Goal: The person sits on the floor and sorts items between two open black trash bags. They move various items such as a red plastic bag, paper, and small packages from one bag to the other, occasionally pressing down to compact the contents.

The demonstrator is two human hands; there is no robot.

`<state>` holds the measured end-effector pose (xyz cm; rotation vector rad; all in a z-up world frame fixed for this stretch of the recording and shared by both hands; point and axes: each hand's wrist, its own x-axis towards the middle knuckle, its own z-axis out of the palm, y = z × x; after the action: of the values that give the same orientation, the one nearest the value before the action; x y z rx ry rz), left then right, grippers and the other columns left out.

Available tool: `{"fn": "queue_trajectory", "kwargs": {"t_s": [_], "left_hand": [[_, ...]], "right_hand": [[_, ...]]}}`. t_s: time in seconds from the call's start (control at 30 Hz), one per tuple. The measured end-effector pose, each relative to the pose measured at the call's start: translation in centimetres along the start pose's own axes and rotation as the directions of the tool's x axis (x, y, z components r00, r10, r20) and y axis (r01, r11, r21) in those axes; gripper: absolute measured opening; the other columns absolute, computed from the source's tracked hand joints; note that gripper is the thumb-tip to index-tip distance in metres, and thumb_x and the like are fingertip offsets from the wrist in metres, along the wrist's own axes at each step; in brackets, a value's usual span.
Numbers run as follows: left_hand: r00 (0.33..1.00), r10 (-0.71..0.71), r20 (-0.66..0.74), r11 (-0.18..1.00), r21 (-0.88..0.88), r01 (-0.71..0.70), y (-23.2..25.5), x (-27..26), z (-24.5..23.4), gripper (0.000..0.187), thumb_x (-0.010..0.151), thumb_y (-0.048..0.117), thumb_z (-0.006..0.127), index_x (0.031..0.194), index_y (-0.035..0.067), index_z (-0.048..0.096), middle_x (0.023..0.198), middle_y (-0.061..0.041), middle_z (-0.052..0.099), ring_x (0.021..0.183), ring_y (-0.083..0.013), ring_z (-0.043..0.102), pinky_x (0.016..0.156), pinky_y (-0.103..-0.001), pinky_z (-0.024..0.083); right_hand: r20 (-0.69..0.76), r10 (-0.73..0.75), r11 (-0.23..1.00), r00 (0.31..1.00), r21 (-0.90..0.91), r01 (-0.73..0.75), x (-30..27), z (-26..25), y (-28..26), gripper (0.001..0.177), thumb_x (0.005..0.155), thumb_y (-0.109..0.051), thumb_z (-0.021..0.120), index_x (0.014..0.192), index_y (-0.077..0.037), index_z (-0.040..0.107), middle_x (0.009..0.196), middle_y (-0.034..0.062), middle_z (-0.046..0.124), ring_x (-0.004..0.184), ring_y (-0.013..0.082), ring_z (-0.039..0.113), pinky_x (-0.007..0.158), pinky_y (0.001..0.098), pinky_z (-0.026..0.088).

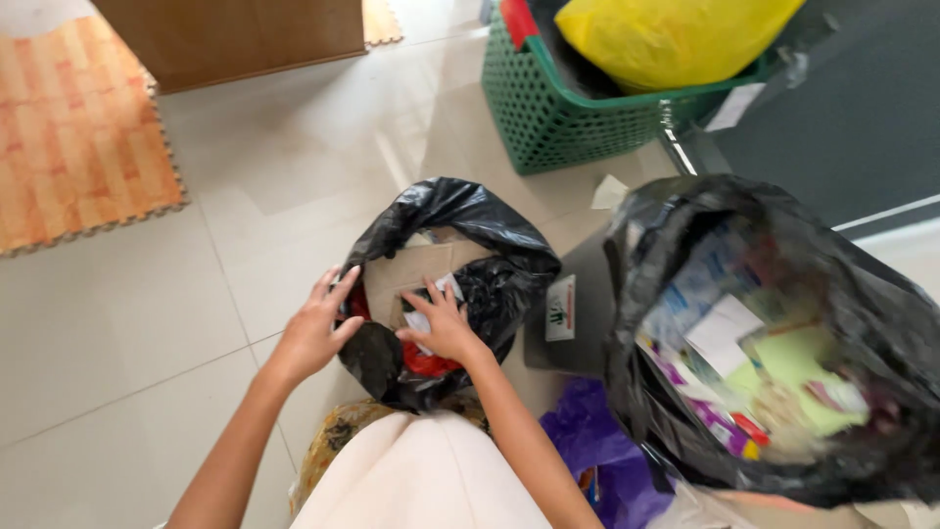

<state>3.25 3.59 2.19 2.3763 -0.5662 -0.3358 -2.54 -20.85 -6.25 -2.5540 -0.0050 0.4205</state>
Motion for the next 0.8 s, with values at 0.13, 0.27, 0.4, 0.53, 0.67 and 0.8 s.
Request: {"fn": "queue_trajectory", "kwargs": {"t_s": [0.13,0.27,0.4,0.53,0.67,0.8], "left_hand": [[0.999,-0.037,0.027,0.999,0.026,0.036,2.0,-1.6,-1.6,0.076,0.088,0.031,0.069,0.156,0.03,0.036,0.167,-0.012,0.029,0.12,-0.0343,0.065,0.103,-0.046,0.05],[0.992,-0.035,0.121,0.998,0.048,0.03,5.1,-3.5,-1.9,0.077,0.087,0.037,0.068,0.156,0.031,0.034,0.168,-0.01,0.024,0.124,-0.0313,0.064,0.103,-0.045,0.05],[0.983,0.062,0.174,0.985,0.15,-0.088,8.8,-5.0,-2.5,0.079,0.087,0.04,0.07,0.158,0.032,0.035,0.168,-0.011,0.021,0.134,-0.0383,0.051,0.105,-0.046,0.047],[0.964,0.159,0.214,0.978,0.102,-0.184,14.7,-5.7,-2.8,0.077,0.089,0.041,0.066,0.16,0.031,0.038,0.169,-0.01,0.02,0.132,-0.0366,0.055,0.106,-0.046,0.046],[0.887,0.454,0.077,0.889,-0.108,-0.446,21.9,-6.0,-0.4,0.063,0.09,0.042,0.062,0.149,0.023,0.05,0.168,-0.012,0.029,0.135,-0.0363,0.053,0.11,-0.046,0.044],[0.717,0.666,-0.207,0.74,0.056,-0.671,29.8,-5.0,4.4,0.05,0.1,0.045,0.061,0.144,0.022,0.059,0.168,-0.018,0.026,0.157,-0.044,0.015,0.126,-0.061,0.013]], "right_hand": [[-0.384,-0.07,0.978,0.921,0.154,0.139,-4.0,-4.8,-2.0,0.053,0.094,-0.029,0.07,0.145,-0.022,0.057,0.164,0.012,0.042,0.137,0.041,0.053,0.107,0.0499,0.049],[-0.291,-0.047,0.996,0.956,0.064,0.068,-10.5,-10.1,-5.9,0.049,0.088,-0.019,0.073,0.135,-0.017,0.061,0.159,0.0124,0.043,0.122,0.0397,0.061,0.096,0.0453,0.051],[-0.438,-0.183,0.935,0.88,0.2,0.293,-20.7,-16.6,-8.0,0.045,0.092,-0.016,0.073,0.136,-0.013,0.064,0.144,0.0102,0.06,0.107,0.0278,0.069,0.09,0.0364,0.057],[-0.599,-0.051,0.935,0.799,0.253,0.25,-30.5,-23.0,-5.1,0.038,0.093,-0.014,0.072,0.131,-0.013,0.068,0.124,0.006,0.074,0.091,0.0161,0.074,0.08,0.0278,0.059],[-0.665,0.149,0.989,0.732,0.112,-0.099,-30.7,-27.6,2.0,0.057,0.086,-0.03,0.077,0.139,-0.014,0.063,0.132,0.0182,0.061,0.113,0.0319,0.064,0.091,0.0418,0.053],[-0.648,0.174,0.952,0.741,-0.081,-0.295,-27.7,-27.4,7.0,0.104,0.068,-0.042,0.09,0.154,-0.013,0.041,0.162,0.0295,0.024,0.144,0.0515,0.026,0.104,0.063,0.026]]}}
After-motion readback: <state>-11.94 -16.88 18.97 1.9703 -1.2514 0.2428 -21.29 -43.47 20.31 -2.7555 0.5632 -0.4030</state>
